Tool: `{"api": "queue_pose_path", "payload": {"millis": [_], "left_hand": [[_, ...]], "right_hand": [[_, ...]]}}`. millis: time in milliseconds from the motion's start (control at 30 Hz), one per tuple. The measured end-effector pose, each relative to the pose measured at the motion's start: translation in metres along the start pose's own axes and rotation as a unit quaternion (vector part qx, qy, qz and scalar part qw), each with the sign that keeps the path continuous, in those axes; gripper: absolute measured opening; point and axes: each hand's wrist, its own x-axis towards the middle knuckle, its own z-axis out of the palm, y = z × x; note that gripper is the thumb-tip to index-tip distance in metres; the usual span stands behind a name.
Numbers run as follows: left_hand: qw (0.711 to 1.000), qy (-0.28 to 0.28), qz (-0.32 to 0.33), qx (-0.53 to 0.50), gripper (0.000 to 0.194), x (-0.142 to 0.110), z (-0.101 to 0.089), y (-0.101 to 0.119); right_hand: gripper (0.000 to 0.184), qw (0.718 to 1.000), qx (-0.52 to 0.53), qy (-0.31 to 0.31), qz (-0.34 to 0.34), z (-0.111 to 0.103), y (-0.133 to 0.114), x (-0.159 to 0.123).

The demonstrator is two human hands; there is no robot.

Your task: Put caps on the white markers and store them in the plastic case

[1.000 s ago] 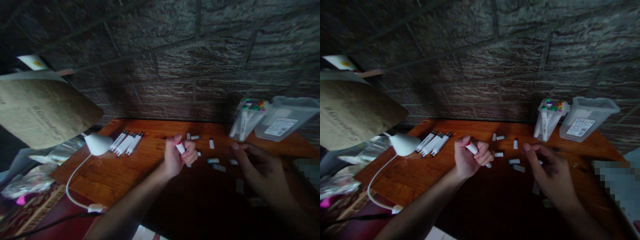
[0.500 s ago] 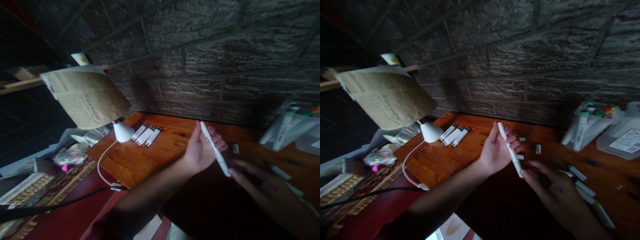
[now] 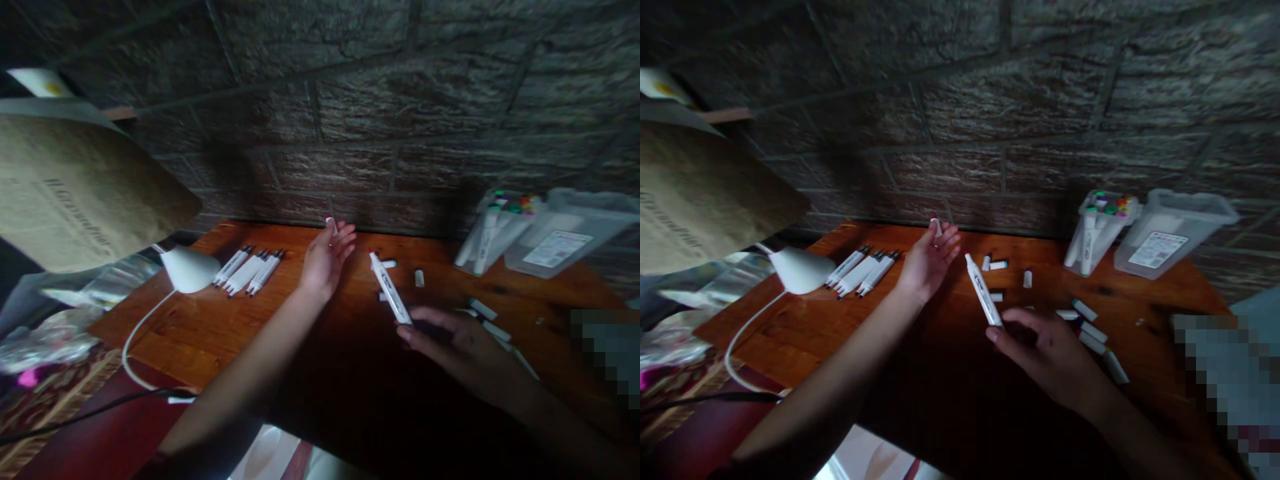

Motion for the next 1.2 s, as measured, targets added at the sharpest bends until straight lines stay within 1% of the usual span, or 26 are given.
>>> {"api": "queue_pose_path", "payload": {"millis": [33,67,100,133,167,200,233,267,300,333,433,500,633,700,767,800,933,967,1000,1033,1067,1100,1133,1167,1200], "left_hand": [[0.995,-0.020,0.030,0.091,0.015,0.005,-0.005,0.001],[0.980,-0.046,0.060,0.184,0.015,0.007,-0.009,0.001],[0.955,-0.074,0.092,0.272,0.016,0.008,-0.013,0.001],[0.921,-0.099,0.123,0.356,0.016,0.007,-0.016,0.001],[0.881,-0.125,0.140,0.435,0.013,0.006,-0.019,0.000],[0.840,-0.151,0.149,0.499,0.007,0.004,-0.022,-0.001],[0.806,-0.176,0.149,0.545,0.004,0.002,-0.024,-0.002],[0.781,-0.198,0.146,0.574,0.003,0.000,-0.026,-0.003],[0.765,-0.216,0.144,0.589,0.002,-0.001,-0.028,-0.005],[0.757,-0.228,0.144,0.595,0.001,-0.001,-0.029,-0.006],[0.749,-0.247,0.141,0.598,0.004,-0.002,-0.028,-0.007],[0.732,-0.261,0.123,0.617,0.009,-0.002,-0.026,-0.006],[0.660,-0.277,0.075,0.694,0.019,-0.004,-0.023,-0.001],[0.639,-0.281,0.070,0.713,0.022,-0.005,-0.021,0.001],[0.634,-0.282,0.074,0.716,0.023,-0.006,-0.020,0.002],[0.632,-0.283,0.076,0.717,0.023,-0.006,-0.019,0.002],[0.614,-0.273,0.090,0.735,0.022,-0.007,-0.018,-0.001],[0.608,-0.274,0.093,0.739,0.022,-0.008,-0.018,-0.002],[0.605,-0.275,0.097,0.741,0.022,-0.008,-0.018,-0.003],[0.605,-0.278,0.101,0.739,0.022,-0.007,-0.019,-0.004],[0.612,-0.282,0.106,0.731,0.024,-0.007,-0.019,-0.005],[0.629,-0.287,0.110,0.714,0.027,-0.007,-0.019,-0.007],[0.656,-0.293,0.111,0.687,0.030,-0.007,-0.019,-0.008],[0.692,-0.299,0.105,0.648,0.031,-0.007,-0.018,-0.009],[0.736,-0.303,0.094,0.598,0.030,-0.007,-0.017,-0.010]], "right_hand": [[0.031,1.000,0.022,0.010,0.009,-0.003,-0.001,0.001],[0.032,0.999,0.043,0.020,0.018,-0.007,-0.001,0.002],[0.033,0.997,0.062,0.032,0.027,-0.010,0.000,0.003],[0.034,0.995,0.080,0.041,0.035,-0.014,0.000,0.003],[0.034,0.993,0.096,0.047,0.041,-0.017,0.002,0.004],[0.034,0.992,0.110,0.051,0.043,-0.019,0.003,0.004],[0.033,0.991,0.117,0.052,0.040,-0.021,0.005,0.004],[0.032,0.991,0.115,0.051,0.035,-0.022,0.007,0.004],[0.029,0.993,0.106,0.050,0.028,-0.022,0.009,0.004],[0.027,0.994,0.092,0.050,0.021,-0.023,0.010,0.004],[0.026,0.997,0.054,0.053,0.006,-0.022,0.011,0.005],[0.028,0.997,0.049,0.056,0.003,-0.021,0.011,0.005],[0.026,0.996,0.055,0.072,-0.022,-0.021,0.014,0.007],[0.024,0.993,0.073,0.085,-0.035,-0.023,0.016,0.008],[0.027,0.989,0.107,0.099,-0.039,-0.025,0.018,0.009],[0.032,0.986,0.124,0.105,-0.039,-0.027,0.019,0.009],[0.068,0.976,0.148,0.149,-0.061,-0.031,0.015,0.008],[0.070,0.975,0.142,0.156,-0.073,-0.032,0.013,0.008],[0.068,0.974,0.134,0.160,-0.084,-0.033,0.012,0.007],[0.061,0.974,0.128,0.161,-0.095,-0.034,0.010,0.006],[0.052,0.974,0.124,0.157,-0.101,-0.035,0.008,0.005],[0.044,0.975,0.126,0.152,-0.104,-0.036,0.007,0.004],[0.039,0.975,0.134,0.142,-0.108,-0.037,0.005,0.002],[0.039,0.973,0.149,0.130,-0.118,-0.039,0.004,0.000],[0.041,0.969,0.169,0.114,-0.137,-0.040,0.003,-0.002]]}}
